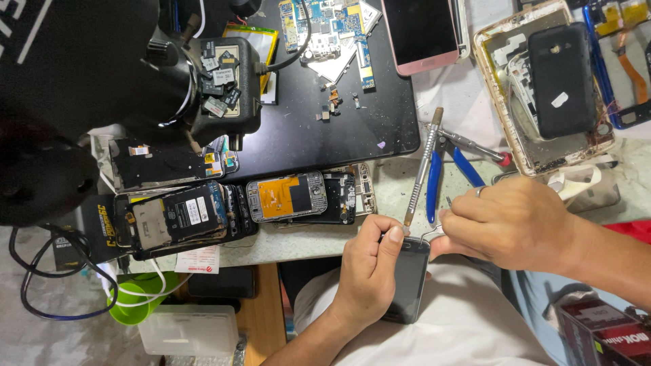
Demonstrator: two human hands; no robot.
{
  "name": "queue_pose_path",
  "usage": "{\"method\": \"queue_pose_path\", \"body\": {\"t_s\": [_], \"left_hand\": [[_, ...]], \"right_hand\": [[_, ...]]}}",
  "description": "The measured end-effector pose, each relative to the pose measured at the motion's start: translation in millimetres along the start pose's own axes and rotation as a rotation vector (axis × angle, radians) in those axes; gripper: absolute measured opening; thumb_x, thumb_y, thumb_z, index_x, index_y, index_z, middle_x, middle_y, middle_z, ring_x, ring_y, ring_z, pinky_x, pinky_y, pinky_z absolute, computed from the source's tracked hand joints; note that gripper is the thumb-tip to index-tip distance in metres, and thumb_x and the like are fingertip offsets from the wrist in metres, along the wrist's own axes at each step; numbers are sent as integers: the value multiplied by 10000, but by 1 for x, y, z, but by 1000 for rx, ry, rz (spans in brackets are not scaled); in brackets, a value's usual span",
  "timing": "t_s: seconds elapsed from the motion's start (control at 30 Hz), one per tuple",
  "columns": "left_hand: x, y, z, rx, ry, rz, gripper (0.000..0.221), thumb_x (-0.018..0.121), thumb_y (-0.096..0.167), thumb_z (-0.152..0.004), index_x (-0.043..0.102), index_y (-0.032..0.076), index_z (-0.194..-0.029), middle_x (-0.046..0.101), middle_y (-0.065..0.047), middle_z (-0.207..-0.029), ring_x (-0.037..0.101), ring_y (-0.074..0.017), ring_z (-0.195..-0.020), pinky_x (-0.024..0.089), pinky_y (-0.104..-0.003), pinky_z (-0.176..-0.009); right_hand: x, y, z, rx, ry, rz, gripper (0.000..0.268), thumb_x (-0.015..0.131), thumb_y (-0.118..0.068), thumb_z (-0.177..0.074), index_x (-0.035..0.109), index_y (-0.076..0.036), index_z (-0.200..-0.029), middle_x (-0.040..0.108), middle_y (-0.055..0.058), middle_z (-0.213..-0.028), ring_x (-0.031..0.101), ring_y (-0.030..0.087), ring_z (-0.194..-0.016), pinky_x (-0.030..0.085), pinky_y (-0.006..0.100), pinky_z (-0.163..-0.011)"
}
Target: The person uses a metal prying tool to separate the back cover of a smartphone. They carefully work the tool around the edges to release the clips and then lift the cover off, exposing the internal components.
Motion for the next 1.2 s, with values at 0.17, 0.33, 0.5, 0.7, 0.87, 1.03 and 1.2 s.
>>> {"method": "queue_pose_path", "body": {"t_s": [0.17, 0.33, 0.5, 0.7, 0.87, 1.03, 1.2], "left_hand": [[0, -1, 0, -4, 5, 17, 226, 476, 191, -1103, 559, -13, -1048, 701, -90, -803, 717, -141, -667, 600, -282, -574], [1, -3, 1, -19, 3, 25, 227, 471, 197, -1101, 555, -6, -1048, 702, -88, -809, 724, -140, -675, 612, -281, -576], [1, -5, 1, -26, 5, 45, 223, 470, 198, -1097, 550, -5, -1050, 708, -89, -807, 726, -138, -669, 607, -277, -573], [-1, -5, 2, -39, 21, 29, 219, 472, 202, -1094, 548, 3, -1042, 702, -79, -791, 721, -125, -662, 603, -271, -567], [-3, -7, 3, -11, 42, -21, 218, 480, 203, -1093, 559, 10, -1030, 691, -60, -775, 683, -98, -652, 557, -260, -562], [-5, -5, 4, 68, 74, -92, 225, 488, 200, -1114, 578, 6, -1043, 678, -59, -771, 629, -86, -669, 510, -257, -581], [-5, -7, 4, 19, 82, -65, 233, 485, 212, -1105, 573, 9, -1031, 679, -54, -741, 649, -87, -639, 513, -253, -553]], "right_hand": [[-1, -1, 1, 4, 11, 22, 392, 822, -441, -695, 654, -88, -722, 475, 20, -578, 515, 190, -406, 372, 380, -361], [-2, -1, 5, 43, 45, 2, 396, 834, -436, -680, 669, -80, -737, 494, 12, -582, 519, 192, -422, 374, 375, -377], [-1, -2, 8, 73, 57, 3, 396, 841, -431, -665, 667, -79, -720, 504, 4, -574, 522, 187, -426, 376, 370, -381], [0, -4, 12, 110, 72, 24, 386, 843, -401, -687, 609, -97, -646, 496, 14, -567, 511, 198, -430, 379, 375, -394], [2, -5, 16, 143, 67, 42, 427, 862, -404, -680, 582, -93, -591, 488, 31, -537, 499, 225, -413, 376, 392, -387], [2, -7, 20, 183, 110, 6, 388, 860, -387, -681, 619, -83, -667, 508, 22, -578, 508, 220, -439, 370, 385, -406], [4, -8, 23, 232, 107, -2, 378, 867, -381, -666, 641, -78, -694, 502, 28, -563, 513, 226, -427, 371, 395, -400]]}}
Point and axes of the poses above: each hand's wrist, its own z-axis away from the middle knuckle, its own x-axis out of the palm, y = z × x, the point moved 8 cm from there along -z, towards the middle knuckle
